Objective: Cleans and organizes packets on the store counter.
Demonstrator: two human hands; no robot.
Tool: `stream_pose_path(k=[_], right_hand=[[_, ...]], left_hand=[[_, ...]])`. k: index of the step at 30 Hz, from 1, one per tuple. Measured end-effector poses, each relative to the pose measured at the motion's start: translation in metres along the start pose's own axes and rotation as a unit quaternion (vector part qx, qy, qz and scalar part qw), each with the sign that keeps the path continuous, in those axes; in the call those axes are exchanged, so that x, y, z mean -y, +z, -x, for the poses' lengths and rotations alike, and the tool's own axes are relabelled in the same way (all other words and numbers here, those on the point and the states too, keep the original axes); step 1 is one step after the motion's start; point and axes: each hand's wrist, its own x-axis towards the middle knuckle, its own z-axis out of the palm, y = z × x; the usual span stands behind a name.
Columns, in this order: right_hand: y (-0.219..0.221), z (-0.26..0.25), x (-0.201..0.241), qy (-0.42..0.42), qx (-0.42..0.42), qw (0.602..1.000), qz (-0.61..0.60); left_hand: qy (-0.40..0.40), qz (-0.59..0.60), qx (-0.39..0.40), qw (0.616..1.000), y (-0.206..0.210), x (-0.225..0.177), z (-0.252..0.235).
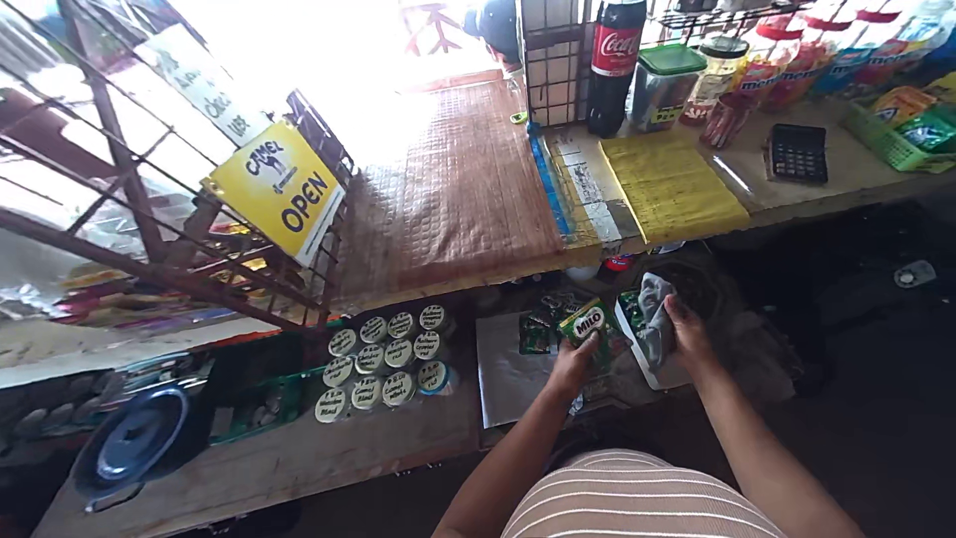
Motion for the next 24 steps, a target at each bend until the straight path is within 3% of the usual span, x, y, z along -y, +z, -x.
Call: stream_pose_path(k=[2,5,8,10,12,14,17,20,24], right_hand=[[-0.006,0.019,-0.004,0.005,0.089,0.993,0.083],[-0.008,0.025,-0.025,-0.047,0.081,0.99,0.103],[-0.039,0.011,-0.022,-0.095,0.084,0.977,0.169],[-0.058,0.008,-0.012,-0.116,0.107,0.961,0.227],[-0.069,0.005,-0.005,-0.133,0.081,0.955,0.253],[-0.079,-0.002,-0.001,-0.162,-0.003,0.949,0.271],[-0.112,-0.017,0.009,-0.183,-0.14,0.925,0.302],[-0.164,-0.021,0.019,-0.154,-0.203,0.909,0.33],[-0.204,-0.009,0.016,-0.134,-0.24,0.904,0.326]], left_hand=[[-0.004,0.022,-0.018,1.0,0.018,0.006,-0.005],[-0.045,0.005,0.007,0.999,0.028,0.016,-0.013],[-0.093,-0.077,0.125,0.985,0.014,0.005,-0.025],[-0.065,-0.182,0.17,0.966,0.012,0.0,-0.038],[-0.014,-0.298,0.2,0.933,0.024,0.001,-0.049],[0.066,-0.373,0.214,0.9,0.043,0.002,-0.058],[0.124,-0.477,0.17,0.854,0.075,-0.006,-0.07],[0.109,-0.602,0.177,0.771,0.092,-0.005,-0.091],[0.031,-0.724,0.233,0.649,0.101,0.035,-0.117]])
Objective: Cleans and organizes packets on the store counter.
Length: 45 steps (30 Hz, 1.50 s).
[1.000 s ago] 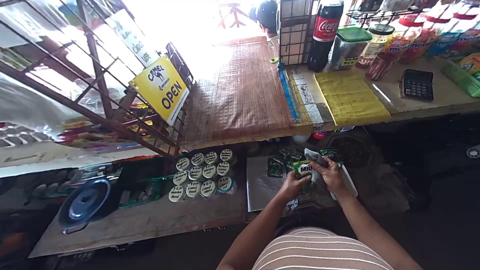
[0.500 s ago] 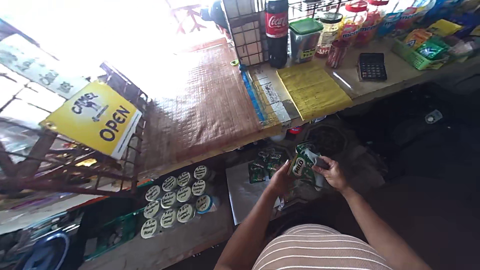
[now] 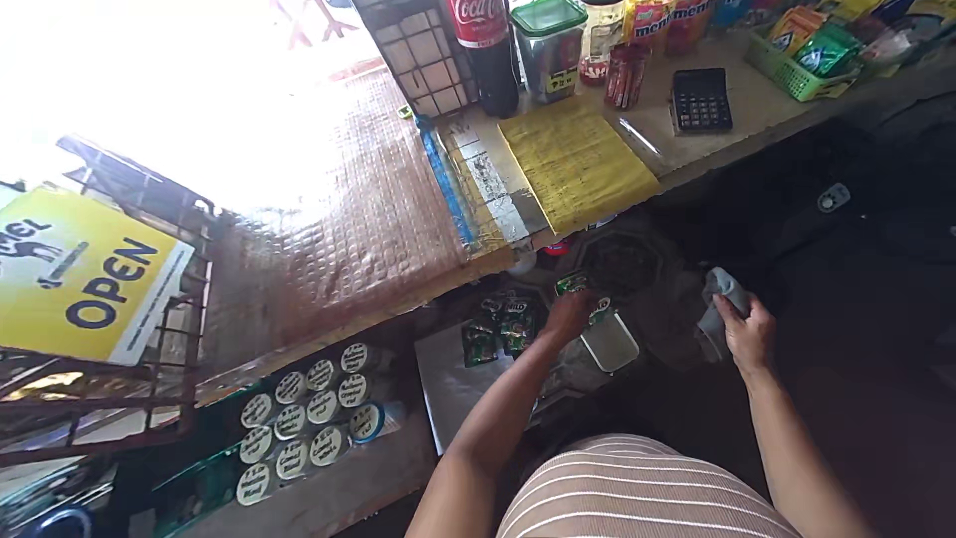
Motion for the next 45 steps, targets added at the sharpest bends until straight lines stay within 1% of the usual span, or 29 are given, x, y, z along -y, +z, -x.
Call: stream_pose_path(k=[4,7,9,11,12,13,14,15,16,17,18,19,20,21,22,23,24,26,28,30,32,34,35,37,38,39,40,42,45], right_hand=[[-0.012,0.01,-0.016,0.024,-0.009,1.0,0.014],[-0.014,0.014,-0.022,0.018,-0.01,1.0,0.023],[-0.015,0.014,-0.022,0.018,-0.005,0.999,0.041],[-0.012,0.014,-0.017,0.033,0.007,0.999,0.036],[-0.008,0.014,-0.015,0.055,0.01,0.998,0.005],[-0.003,0.014,-0.013,0.091,0.012,0.994,-0.056],[0.001,0.013,-0.012,0.133,0.024,0.98,-0.145],[0.004,0.012,-0.011,0.171,0.049,0.948,-0.262],[0.005,0.009,-0.011,0.197,0.085,0.894,-0.394],[0.006,0.009,-0.009,0.196,0.119,0.837,-0.496],[0.008,0.01,-0.007,0.167,0.145,0.803,-0.553],[0.01,0.012,-0.004,0.132,0.153,0.794,-0.573],[0.013,0.014,0.002,0.104,0.142,0.801,-0.572],[0.014,0.016,0.008,0.086,0.133,0.813,-0.56],[0.014,0.018,0.014,0.087,0.125,0.819,-0.553],[0.014,0.021,0.021,0.102,0.122,0.821,-0.548],[0.012,0.025,0.024,0.107,0.129,0.819,-0.548],[0.012,0.034,0.028,0.115,0.142,0.811,-0.556],[0.012,0.044,0.023,0.105,0.163,0.804,-0.563],[0.014,0.053,0.012,0.109,0.181,0.802,-0.558],[0.021,0.061,0.012,0.126,0.196,0.803,-0.549],[0.034,0.068,0.024,0.133,0.225,0.801,-0.539],[0.042,0.071,0.028,0.153,0.236,0.8,-0.529],[0.058,0.079,0.039,0.189,0.273,0.817,-0.471],[0.068,0.082,0.047,0.215,0.291,0.822,-0.441],[0.079,0.087,0.061,0.234,0.303,0.83,-0.406],[0.092,0.092,0.076,0.225,0.315,0.847,-0.365],[0.114,0.1,0.104,0.126,0.368,0.878,-0.278],[0.145,0.113,0.142,-0.08,0.371,0.905,-0.192]], left_hand=[[-0.032,-0.092,0.048,0.994,0.038,0.011,-0.027],[-0.067,-0.154,0.069,0.983,0.05,0.01,-0.034],[-0.055,-0.18,0.047,0.981,0.053,0.005,-0.032],[-0.029,-0.184,-0.005,0.982,0.054,0.007,-0.029],[-0.021,-0.176,-0.031,0.984,0.054,0.01,-0.029],[-0.018,-0.167,-0.05,0.984,0.054,0.016,-0.029],[-0.024,-0.159,-0.058,0.985,0.053,0.02,-0.03],[-0.029,-0.147,-0.064,0.987,0.051,0.026,-0.03],[-0.032,-0.132,-0.069,0.988,0.048,0.032,-0.03],[-0.028,-0.113,-0.077,0.99,0.046,0.039,-0.027],[-0.02,-0.089,-0.091,0.992,0.044,0.045,-0.023],[-0.012,-0.066,-0.11,0.992,0.042,0.052,-0.017],[-0.013,-0.042,-0.139,0.989,0.037,0.059,-0.009],[-0.025,-0.026,-0.186,0.982,0.032,0.069,0.0],[-0.063,-0.023,-0.229,0.971,0.024,0.08,0.008],[-0.119,-0.026,-0.257,0.959,0.016,0.097,0.015],[-0.186,-0.028,-0.256,0.948,0.006,0.118,0.02],[-0.3,-0.02,-0.202,0.932,-0.011,0.157,0.028],[-0.358,-0.02,-0.156,0.92,-0.022,0.181,0.033],[-0.381,-0.01,-0.139,0.914,-0.028,0.191,0.035],[-0.385,0.035,-0.144,0.911,-0.031,0.197,0.038],[-0.365,0.103,-0.157,0.912,-0.032,0.206,0.045],[-0.334,0.145,-0.164,0.917,-0.032,0.211,0.049],[-0.232,0.236,-0.192,0.924,-0.026,0.221,0.06],[-0.189,0.284,-0.206,0.917,-0.022,0.221,0.068],[-0.154,0.349,-0.22,0.898,-0.018,0.216,0.076],[-0.132,0.423,-0.228,0.867,-0.016,0.207,0.088],[-0.129,0.526,-0.225,0.81,-0.017,0.179,0.116],[-0.134,0.604,-0.208,0.758,-0.019,0.138,0.146]])
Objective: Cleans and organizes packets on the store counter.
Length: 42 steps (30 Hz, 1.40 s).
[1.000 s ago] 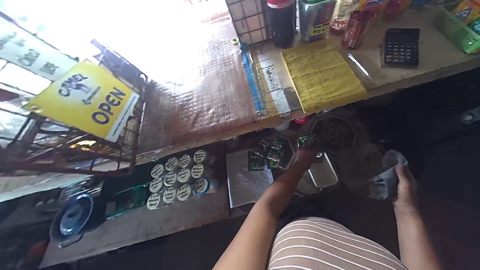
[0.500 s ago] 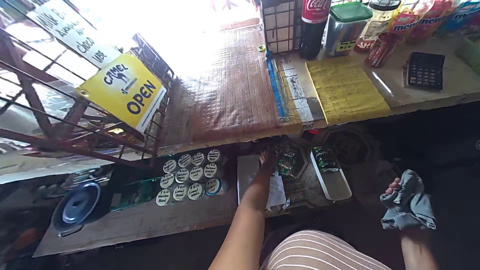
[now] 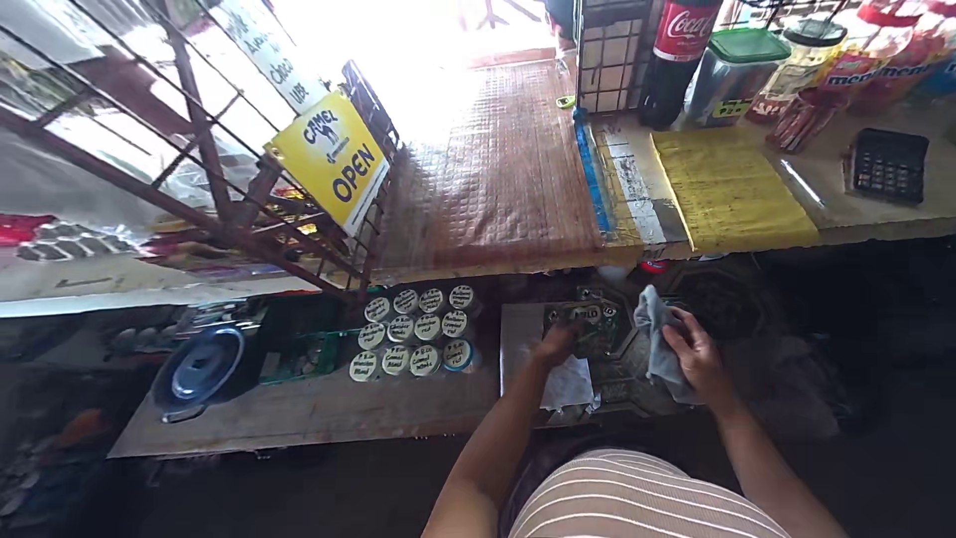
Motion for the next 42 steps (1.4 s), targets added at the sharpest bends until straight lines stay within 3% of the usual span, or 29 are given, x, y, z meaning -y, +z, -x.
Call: stream_pose_path(k=[4,6,8,11,13,14,16,18,20,22,24,26,28,30,32,34,36,38,40,42], right_hand=[[0.047,-0.018,-0.003,-0.194,0.126,0.951,0.206],[0.067,-0.027,-0.016,-0.217,0.184,0.922,0.261],[0.071,-0.04,-0.021,-0.178,0.199,0.929,0.255],[0.061,-0.058,-0.023,-0.104,0.067,0.972,0.197],[0.051,-0.059,-0.012,-0.122,-0.021,0.977,0.173],[0.05,-0.055,-0.002,-0.139,-0.024,0.974,0.175],[0.059,-0.04,0.01,-0.172,0.055,0.96,0.214],[0.085,-0.028,-0.001,-0.252,0.102,0.915,0.298],[0.1,-0.021,-0.023,-0.336,0.065,0.877,0.338],[0.1,-0.017,-0.042,-0.363,0.028,0.886,0.286],[0.09,-0.009,-0.057,-0.287,-0.009,0.939,0.189],[0.079,-0.004,-0.053,-0.078,-0.086,0.992,0.038],[0.071,-0.009,-0.035,0.141,-0.122,0.972,-0.145],[0.067,-0.01,-0.018,0.209,-0.085,0.942,-0.248],[0.073,-0.013,-0.006,0.182,-0.093,0.941,-0.271],[0.076,-0.02,-0.001,0.089,-0.126,0.962,-0.225],[0.07,-0.025,-0.002,-0.067,-0.129,0.987,-0.063],[0.063,-0.023,-0.002,-0.192,-0.073,0.974,0.098],[0.062,-0.015,0.002,-0.216,0.025,0.966,0.137],[0.061,-0.01,0.01,-0.166,0.049,0.983,0.067]], left_hand=[[0.091,0.024,0.174,0.98,0.008,0.003,0.03],[0.122,-0.075,0.219,0.965,0.007,0.0,0.038],[0.134,-0.058,0.255,0.956,0.001,0.004,0.039],[0.094,0.143,0.181,0.968,0.005,0.009,0.052],[0.062,0.263,0.116,0.956,0.007,0.001,0.054],[0.06,0.304,0.118,0.943,0.004,-0.001,0.052],[0.055,0.337,0.125,0.931,0.007,-0.002,0.05],[0.048,0.355,0.11,0.927,0.022,-0.01,0.054],[0.061,0.412,0.075,0.906,0.035,-0.02,0.058],[0.096,0.473,0.077,0.872,0.035,-0.022,0.054],[0.111,0.504,0.085,0.852,0.033,-0.022,0.05],[0.119,0.505,0.082,0.851,0.032,-0.025,0.048],[0.135,0.485,0.098,0.859,0.031,-0.023,0.047],[0.149,0.458,0.113,0.869,0.034,-0.016,0.042],[0.145,0.418,0.1,0.891,0.039,-0.011,0.037],[0.126,0.379,0.029,0.916,0.041,-0.011,0.035],[0.098,0.339,-0.039,0.935,0.039,-0.013,0.033],[0.081,0.349,-0.04,0.933,0.037,-0.013,0.033],[0.077,0.417,0.002,0.906,0.039,-0.013,0.035],[0.086,0.482,0.077,0.869,0.034,-0.007,0.031]])
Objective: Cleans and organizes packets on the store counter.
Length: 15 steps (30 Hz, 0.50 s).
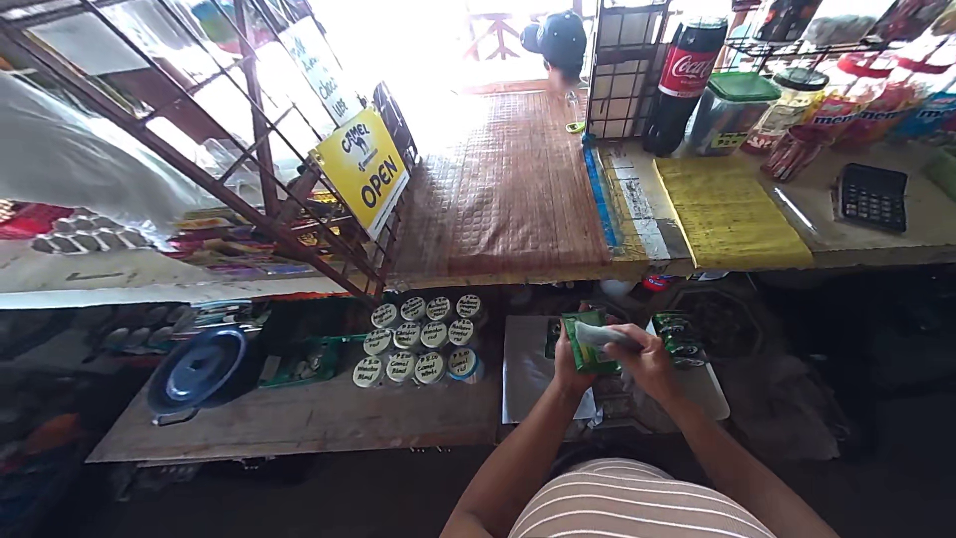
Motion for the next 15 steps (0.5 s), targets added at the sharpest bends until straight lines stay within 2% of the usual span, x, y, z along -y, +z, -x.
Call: stream_pose_path(k=[1,3,4,6,7,9,10,11,13,15], right_hand=[[-0.005,-0.002,0.005,0.025,-0.03,0.999,-0.033],[-0.018,-0.009,0.016,0.045,-0.074,0.996,-0.004],[-0.021,-0.008,0.018,0.029,-0.056,0.997,0.04],[-0.012,0.003,0.019,-0.029,0.049,0.991,0.118],[-0.001,0.012,0.014,-0.065,0.106,0.979,0.161],[0.02,0.023,-0.001,-0.135,0.154,0.943,0.261],[0.023,0.02,-0.004,-0.128,0.17,0.936,0.28],[0.023,0.012,-0.005,-0.099,0.186,0.935,0.284],[0.016,-0.007,-0.007,-0.012,0.236,0.93,0.28],[0.006,-0.023,-0.019,0.029,0.229,0.933,0.276]], left_hand=[[-0.011,0.018,0.032,0.999,-0.005,-0.001,-0.001],[-0.04,0.052,0.074,0.995,-0.01,-0.003,0.0],[-0.051,0.054,0.081,0.994,-0.01,-0.004,0.001],[-0.053,0.028,0.069,0.996,-0.003,0.0,0.003],[-0.048,0.04,0.091,0.994,-0.004,0.007,0.003],[-0.014,0.114,0.119,0.986,-0.007,0.026,0.004],[0.014,0.131,0.118,0.984,-0.013,0.037,0.005],[-0.026,0.084,0.144,0.986,-0.026,0.036,0.005],[-0.103,0.003,0.063,0.993,-0.017,0.03,0.019],[-0.137,-0.028,0.048,0.989,-0.009,0.03,0.021]])
